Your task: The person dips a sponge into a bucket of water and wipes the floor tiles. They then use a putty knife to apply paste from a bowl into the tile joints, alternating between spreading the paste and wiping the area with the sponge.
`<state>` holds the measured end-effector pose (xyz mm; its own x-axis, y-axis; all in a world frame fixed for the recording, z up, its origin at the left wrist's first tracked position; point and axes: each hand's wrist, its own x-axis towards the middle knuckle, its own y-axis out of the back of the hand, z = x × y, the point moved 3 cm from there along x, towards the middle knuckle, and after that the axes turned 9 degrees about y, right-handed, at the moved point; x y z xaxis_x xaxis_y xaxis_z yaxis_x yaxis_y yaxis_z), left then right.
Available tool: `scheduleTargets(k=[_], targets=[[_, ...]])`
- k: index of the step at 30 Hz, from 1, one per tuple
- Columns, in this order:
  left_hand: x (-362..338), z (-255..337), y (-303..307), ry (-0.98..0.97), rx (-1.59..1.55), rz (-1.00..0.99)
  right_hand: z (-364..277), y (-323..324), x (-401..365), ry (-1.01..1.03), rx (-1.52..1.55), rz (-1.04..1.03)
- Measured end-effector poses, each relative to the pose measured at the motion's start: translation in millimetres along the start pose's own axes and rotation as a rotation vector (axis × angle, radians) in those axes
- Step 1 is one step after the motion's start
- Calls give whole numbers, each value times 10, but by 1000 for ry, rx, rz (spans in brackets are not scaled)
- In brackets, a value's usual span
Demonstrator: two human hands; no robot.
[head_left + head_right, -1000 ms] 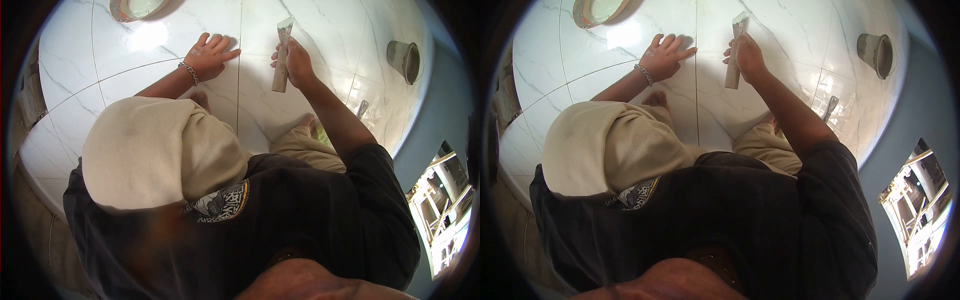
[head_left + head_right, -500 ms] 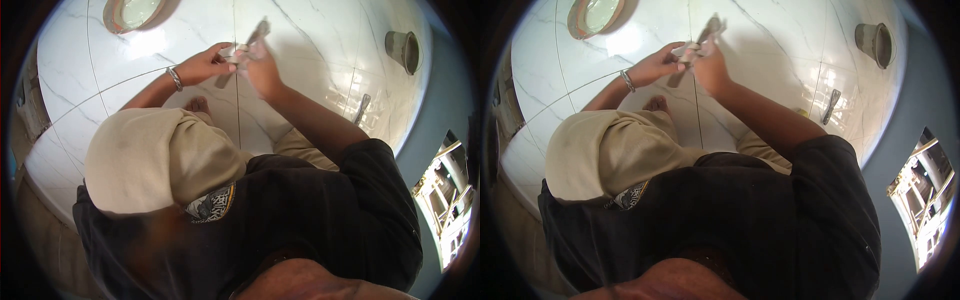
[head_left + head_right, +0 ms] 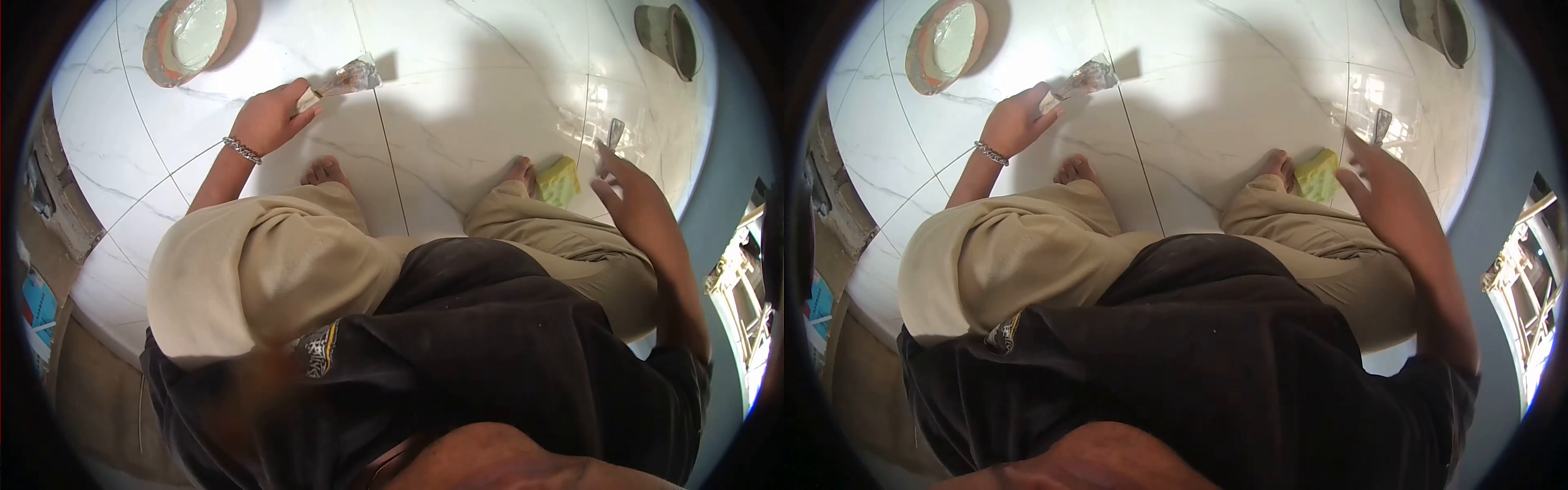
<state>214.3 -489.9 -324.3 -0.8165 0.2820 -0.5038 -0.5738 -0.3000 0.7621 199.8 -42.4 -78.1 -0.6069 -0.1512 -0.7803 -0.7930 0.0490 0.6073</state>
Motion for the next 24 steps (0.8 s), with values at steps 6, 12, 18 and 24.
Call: scheduleTargets(k=[6,12,18,24], targets=[[-29,137,156,-15,24,160,-45,98,-183,-85,271,-151],[23,65,21,-163,327,-23,133,32,0,-4,454,14],[114,241,-5,-102,462,-14,155,-53,11,-21,344,-185],[264,264,-34,-56,442,-59,201,-20,53,-35,385,-147]])
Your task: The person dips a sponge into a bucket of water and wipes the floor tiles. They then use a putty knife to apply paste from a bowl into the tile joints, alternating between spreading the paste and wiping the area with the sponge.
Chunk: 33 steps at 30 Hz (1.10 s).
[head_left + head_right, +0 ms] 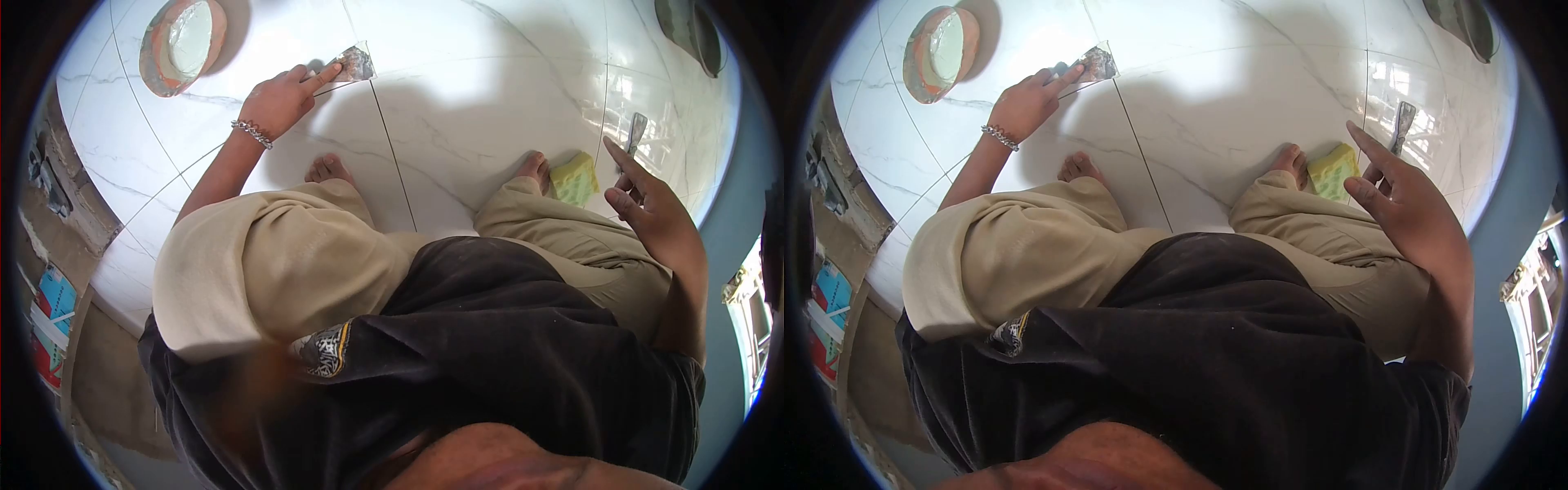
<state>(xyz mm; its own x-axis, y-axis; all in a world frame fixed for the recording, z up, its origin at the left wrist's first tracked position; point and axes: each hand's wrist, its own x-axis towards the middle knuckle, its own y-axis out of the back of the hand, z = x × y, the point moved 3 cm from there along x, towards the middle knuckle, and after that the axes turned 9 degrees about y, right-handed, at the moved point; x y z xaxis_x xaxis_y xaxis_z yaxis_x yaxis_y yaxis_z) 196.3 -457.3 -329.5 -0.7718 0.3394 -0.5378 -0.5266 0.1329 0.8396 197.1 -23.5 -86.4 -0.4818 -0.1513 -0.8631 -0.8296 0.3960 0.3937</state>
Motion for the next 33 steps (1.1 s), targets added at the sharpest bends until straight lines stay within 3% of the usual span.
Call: scheduleTargets(k=[4,6,9,15,25,30,33], targets=[[-97,-6,175,19,29,39,-5,10,-7,-21,-44,-10],[-180,17,538,141,149,-87,-7,43,-25,-15,-74,-7],[-202,70,770,122,161,-19,20,26,-38,76,-55,21],[-32,236,443,15,95,74,37,12,-10,28,-27,-27],[-85,104,719,173,5,-92,39,40,-10,24,-13,-63],[-99,53,418,138,57,-27,123,36,3,46,-4,-18],[-86,13,126,15,-18,126,155,28,3,50,-10,-21]])
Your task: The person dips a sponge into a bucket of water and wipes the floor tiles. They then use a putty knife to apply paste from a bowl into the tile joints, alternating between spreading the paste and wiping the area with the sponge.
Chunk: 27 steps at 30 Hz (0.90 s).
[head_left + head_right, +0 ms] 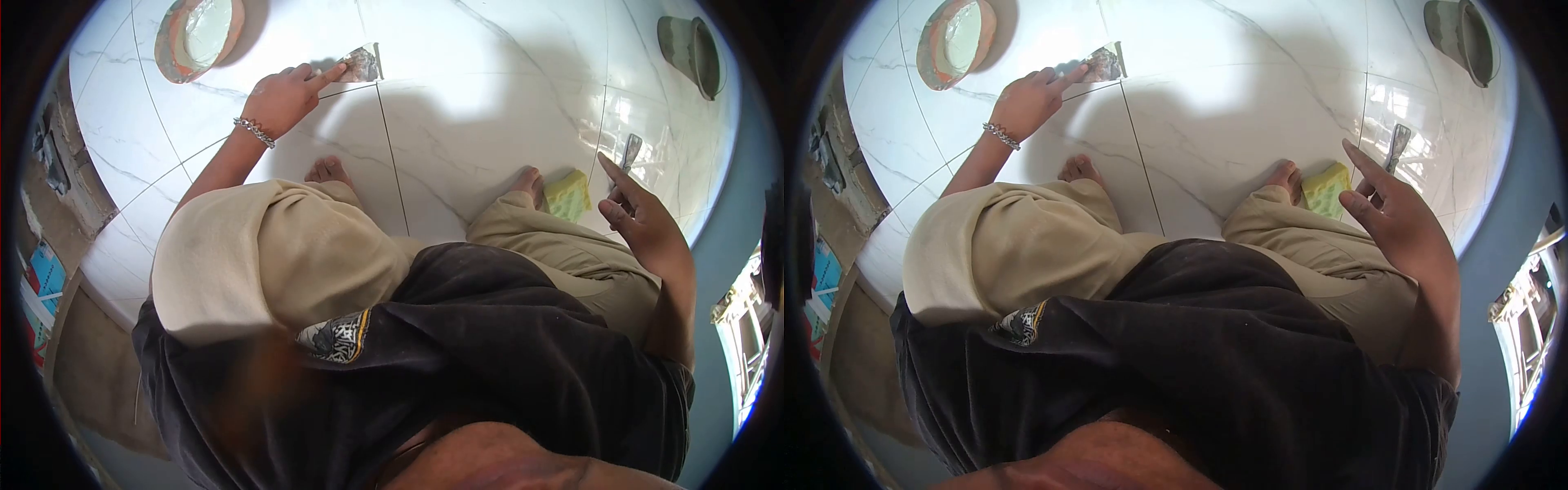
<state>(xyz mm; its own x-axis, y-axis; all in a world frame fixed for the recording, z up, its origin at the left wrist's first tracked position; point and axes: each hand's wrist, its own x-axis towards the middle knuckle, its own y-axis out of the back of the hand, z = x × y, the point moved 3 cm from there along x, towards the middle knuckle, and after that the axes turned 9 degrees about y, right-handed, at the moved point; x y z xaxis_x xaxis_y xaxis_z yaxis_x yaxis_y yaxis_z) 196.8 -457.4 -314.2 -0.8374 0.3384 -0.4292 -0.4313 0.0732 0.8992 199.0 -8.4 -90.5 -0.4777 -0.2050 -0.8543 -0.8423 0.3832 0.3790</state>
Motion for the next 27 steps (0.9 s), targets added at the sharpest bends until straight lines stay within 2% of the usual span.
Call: scheduleTargets(k=[3,5,6,8,9,10,12,13,14,16,18,19,20,22,25,26,27], targets=[[-33,-119,-110,15,-24,38,-26,3,13,-7,24,-7],[-79,-332,-87,101,-985,-123,-10,27,11,-3,-4,8],[-101,-460,-36,116,-965,-103,-17,29,28,28,-4,15],[-177,-566,93,232,-2046,-380,19,20,8,17,55,26],[-216,-569,193,207,-2089,-349,51,25,15,49,68,18],[-262,-603,290,204,-2080,-332,22,31,17,65,67,26],[-348,-737,454,345,-1913,-250,-43,42,9,28,37,-1],[-402,-911,540,373,-1702,-160,-55,35,8,37,28,6],[-464,-1100,715,473,-1245,-41,-70,26,9,45,26,7],[-510,-1529,860,375,-526,359,-76,18,9,32,20,15],[-527,-1893,942,780,-289,143,-88,21,9,30,13,14],[-478,-1923,990,824,-312,127,-87,19,6,22,14,17],[-412,-1917,1033,822,-313,132,-86,17,5,23,13,23],[-268,-1853,1018,908,-554,-124,-87,11,2,13,14,28],[15,-1923,871,855,-537,-213,-175,20,-11,-1,13,19],[130,-2140,670,852,-540,-211,-176,22,-14,-3,11,22],[255,-2456,365,739,-490,-186,-158,18,-8,4,5,25]])
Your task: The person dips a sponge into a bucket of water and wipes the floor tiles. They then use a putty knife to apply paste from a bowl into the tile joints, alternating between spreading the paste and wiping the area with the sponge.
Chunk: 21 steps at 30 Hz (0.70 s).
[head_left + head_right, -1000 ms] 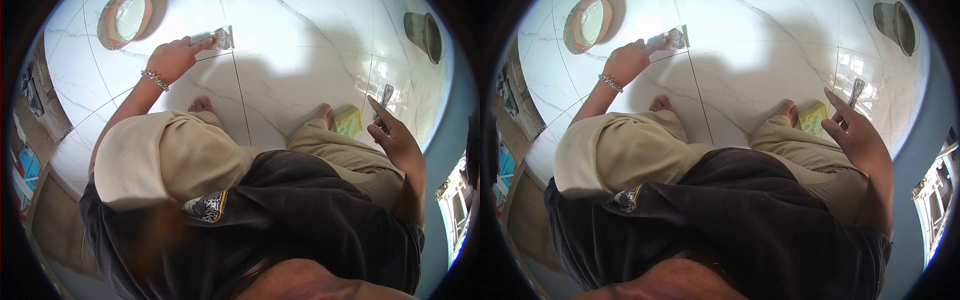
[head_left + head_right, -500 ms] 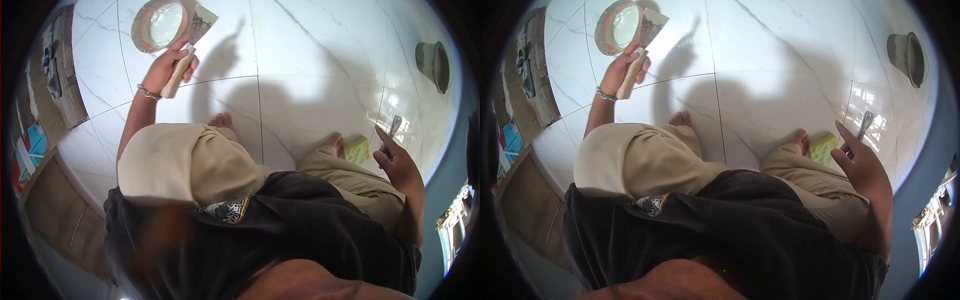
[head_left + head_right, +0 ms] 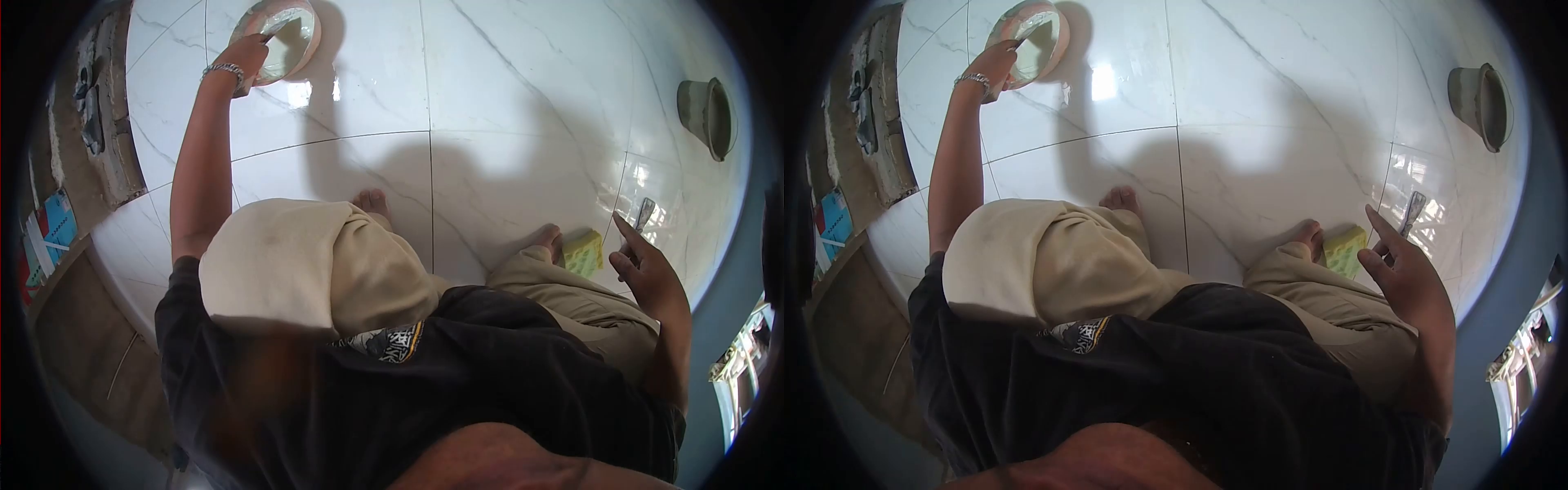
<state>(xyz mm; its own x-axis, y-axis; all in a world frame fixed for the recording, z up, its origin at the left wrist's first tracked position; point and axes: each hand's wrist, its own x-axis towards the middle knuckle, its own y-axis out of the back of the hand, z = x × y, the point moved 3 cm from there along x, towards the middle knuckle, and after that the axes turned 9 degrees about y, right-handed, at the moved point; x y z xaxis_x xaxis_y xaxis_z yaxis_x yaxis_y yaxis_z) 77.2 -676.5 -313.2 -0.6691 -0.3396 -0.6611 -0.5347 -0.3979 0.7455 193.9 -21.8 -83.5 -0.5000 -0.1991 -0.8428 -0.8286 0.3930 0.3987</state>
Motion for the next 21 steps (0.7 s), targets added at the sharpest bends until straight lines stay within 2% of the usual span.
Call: scheduleTargets(k=[1,2,4,5,7,9,11,13,15,16,18,19,21], targets=[[276,-114,-94,-113,55,17,14,-8,3,8,-5,3],[441,-126,-155,-113,53,19,20,-13,2,9,-7,5],[608,-82,-195,-267,473,202,30,-16,3,-7,-3,7],[479,24,-201,-266,473,203,19,-14,3,-5,-4,7],[82,306,-200,-112,251,164,-12,-18,-4,-14,-4,0],[131,215,-332,-163,306,192,-33,-11,-2,-8,-15,-6],[14,231,-425,-393,556,98,-25,3,6,-2,-22,-7],[10,106,-408,-382,521,92,-24,1,8,-2,-11,-20],[-238,77,-294,-721,563,114,-12,-1,10,3,-25,-20],[-492,157,-161,-719,563,114,-9,-2,11,7,-37,-21],[-1042,229,100,69,-579,-281,-22,9,13,-3,-25,-26],[-1136,152,124,68,-576,-278,-29,11,10,-12,-12,-28],[-1226,-79,216,-71,-857,-393,-47,17,10,-12,-13,-20]])
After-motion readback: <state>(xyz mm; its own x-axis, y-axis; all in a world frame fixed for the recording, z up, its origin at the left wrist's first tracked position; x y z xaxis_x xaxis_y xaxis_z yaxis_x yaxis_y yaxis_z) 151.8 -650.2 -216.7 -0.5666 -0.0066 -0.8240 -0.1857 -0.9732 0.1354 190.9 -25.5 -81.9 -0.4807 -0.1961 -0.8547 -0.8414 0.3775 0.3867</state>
